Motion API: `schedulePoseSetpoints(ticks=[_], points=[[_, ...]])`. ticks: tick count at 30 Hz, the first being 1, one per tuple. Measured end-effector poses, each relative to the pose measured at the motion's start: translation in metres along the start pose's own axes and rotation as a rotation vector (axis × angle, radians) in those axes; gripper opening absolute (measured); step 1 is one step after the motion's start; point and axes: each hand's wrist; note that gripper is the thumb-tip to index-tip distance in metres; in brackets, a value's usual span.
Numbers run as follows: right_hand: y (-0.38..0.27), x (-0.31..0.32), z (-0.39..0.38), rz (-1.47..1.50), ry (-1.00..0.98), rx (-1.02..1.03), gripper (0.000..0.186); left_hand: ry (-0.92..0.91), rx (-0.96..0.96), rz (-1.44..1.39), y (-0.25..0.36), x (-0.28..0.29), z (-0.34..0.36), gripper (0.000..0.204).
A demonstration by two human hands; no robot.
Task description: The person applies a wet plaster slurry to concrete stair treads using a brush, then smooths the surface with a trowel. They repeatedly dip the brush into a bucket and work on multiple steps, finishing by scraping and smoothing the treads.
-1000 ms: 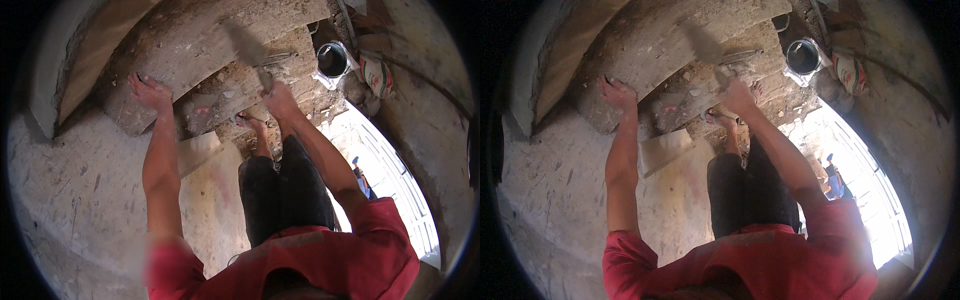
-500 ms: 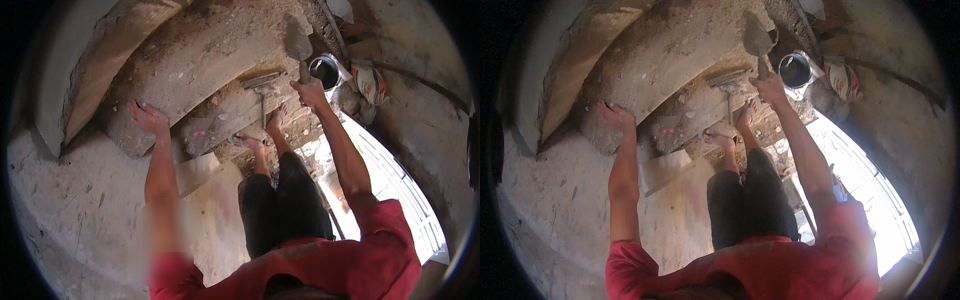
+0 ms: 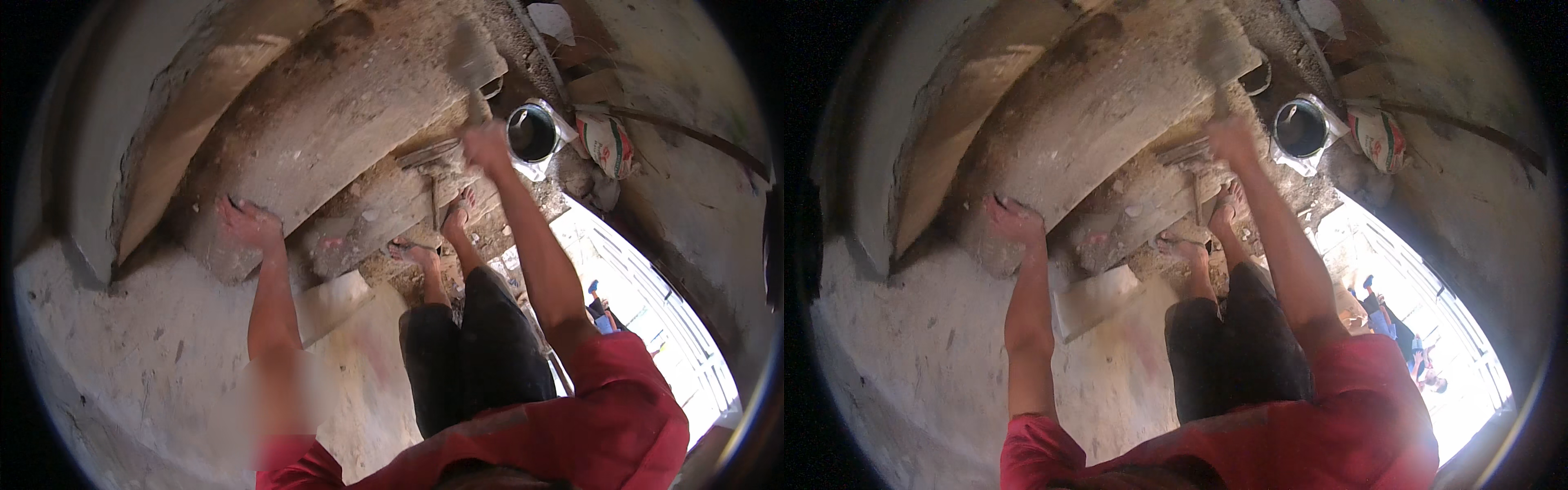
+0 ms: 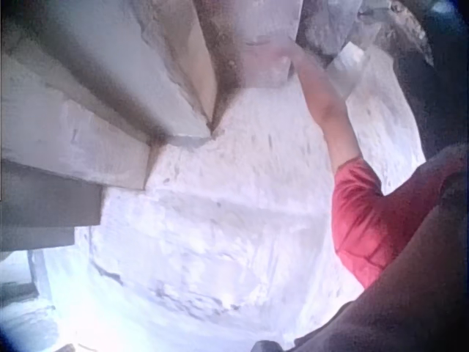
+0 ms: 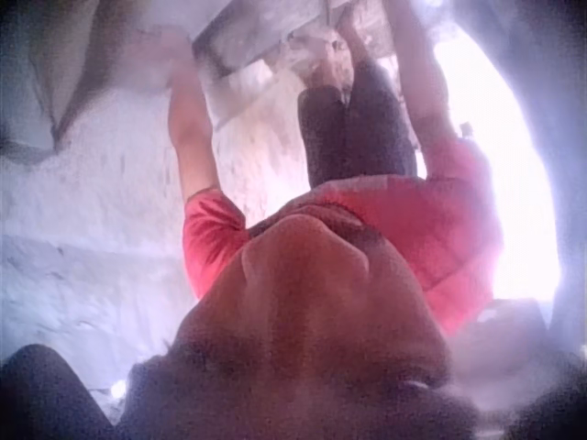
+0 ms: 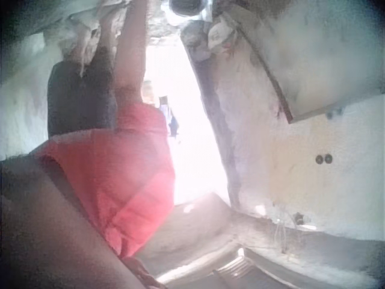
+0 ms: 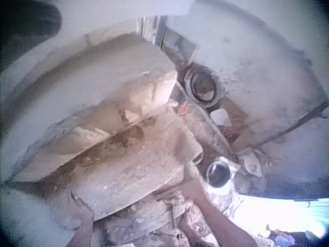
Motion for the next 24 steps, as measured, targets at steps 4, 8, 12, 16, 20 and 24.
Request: schedulePoseSetpoints(ticks=[4, 8, 12, 16, 20, 24], points=[[-0.032, -0.018, 0.027, 0.352, 0.033, -0.107, 0.031, -0.002, 0.068, -0.024, 0.002, 0.001, -0.002, 0.055], [-0.087, -0.077, -0.024, 0.454, 0.093, 0.005, 0.044, 0.026, 0.037, -0.013, 0.002, -0.002, 0.0, 0.056], [-0.062, -0.018, 0.008, 0.115, 0.175, 0.048, 0.046, -0.042, 0.089, 0.049, -0.004, -0.003, 0.0, 0.055], [-0.079, 0.01, 0.047, 0.619, 0.072, -0.331, 0.044, -0.034, 0.081, 0.016, -0.006, -0.001, -0.003, 0.053], [-0.164, -0.052, 0.001, 0.383, 0.042, -0.079, 0.043, -0.031, 0.08, 0.029, -0.004, 0.0, 0.001, 0.052], [-0.163, -0.04, -0.002, 0.362, 0.062, -0.022, 0.034, -0.049, 0.079, 0.023, -0.007, 0.002, 0.002, 0.052]])
Point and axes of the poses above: each hand's wrist, its own z-axis towards the middle knuckle, its own x-axis out of the back of the hand, y = z × x, and after that the axes turned 5 degrees about z, right-handed
